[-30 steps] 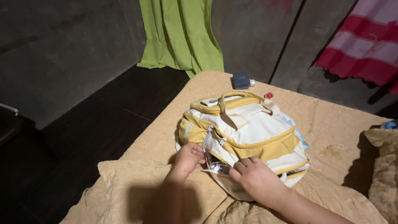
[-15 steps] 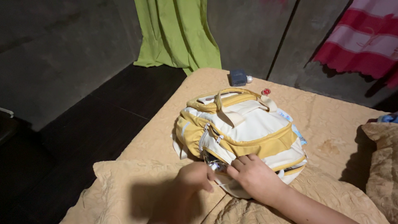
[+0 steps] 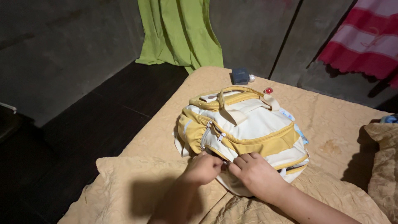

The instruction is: The person opens a yellow and white backpack and places a laptop, a red notebook, a hairbrush, a folded towel, a patterned pouch, a light blue cloth, a green pouch, a black pouch, and a pair of white sneakers into it. The person then zips the backpack closed.

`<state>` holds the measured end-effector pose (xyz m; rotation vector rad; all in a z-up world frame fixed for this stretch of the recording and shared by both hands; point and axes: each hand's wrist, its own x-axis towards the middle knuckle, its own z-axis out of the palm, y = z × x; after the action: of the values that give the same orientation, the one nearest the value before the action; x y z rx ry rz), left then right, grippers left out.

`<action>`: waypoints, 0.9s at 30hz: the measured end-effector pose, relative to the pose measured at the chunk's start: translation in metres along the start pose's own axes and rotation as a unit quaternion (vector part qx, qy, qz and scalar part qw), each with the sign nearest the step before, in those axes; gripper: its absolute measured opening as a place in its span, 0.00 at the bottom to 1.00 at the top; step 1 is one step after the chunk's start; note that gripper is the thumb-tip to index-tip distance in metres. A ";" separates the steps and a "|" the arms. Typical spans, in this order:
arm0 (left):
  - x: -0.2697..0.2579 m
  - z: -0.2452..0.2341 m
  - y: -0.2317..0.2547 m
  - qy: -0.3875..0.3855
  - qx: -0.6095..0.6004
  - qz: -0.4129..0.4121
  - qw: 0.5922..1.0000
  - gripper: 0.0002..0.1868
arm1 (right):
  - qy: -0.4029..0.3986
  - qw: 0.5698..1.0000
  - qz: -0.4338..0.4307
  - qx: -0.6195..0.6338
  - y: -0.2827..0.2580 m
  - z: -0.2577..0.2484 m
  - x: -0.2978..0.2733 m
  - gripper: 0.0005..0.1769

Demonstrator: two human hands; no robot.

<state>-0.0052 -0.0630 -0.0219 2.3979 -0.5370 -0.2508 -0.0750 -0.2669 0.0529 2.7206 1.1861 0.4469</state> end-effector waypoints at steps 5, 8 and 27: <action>0.006 0.013 0.005 0.100 0.142 0.072 0.982 0.06 | -0.017 1.000 0.002 0.006 -0.002 -0.001 -0.001 0.11; 0.012 0.010 -0.007 0.007 0.023 -0.015 1.000 0.09 | -0.025 1.000 0.002 0.005 -0.002 -0.001 0.000 0.11; 0.024 -0.019 -0.037 0.150 -0.134 -0.165 0.966 0.07 | -0.027 0.999 0.014 0.025 -0.004 -0.002 0.002 0.10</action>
<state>0.0341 -0.0369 -0.0322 2.1928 0.0377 -0.0904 -0.0769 -0.2624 0.0548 2.7763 1.1612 0.3508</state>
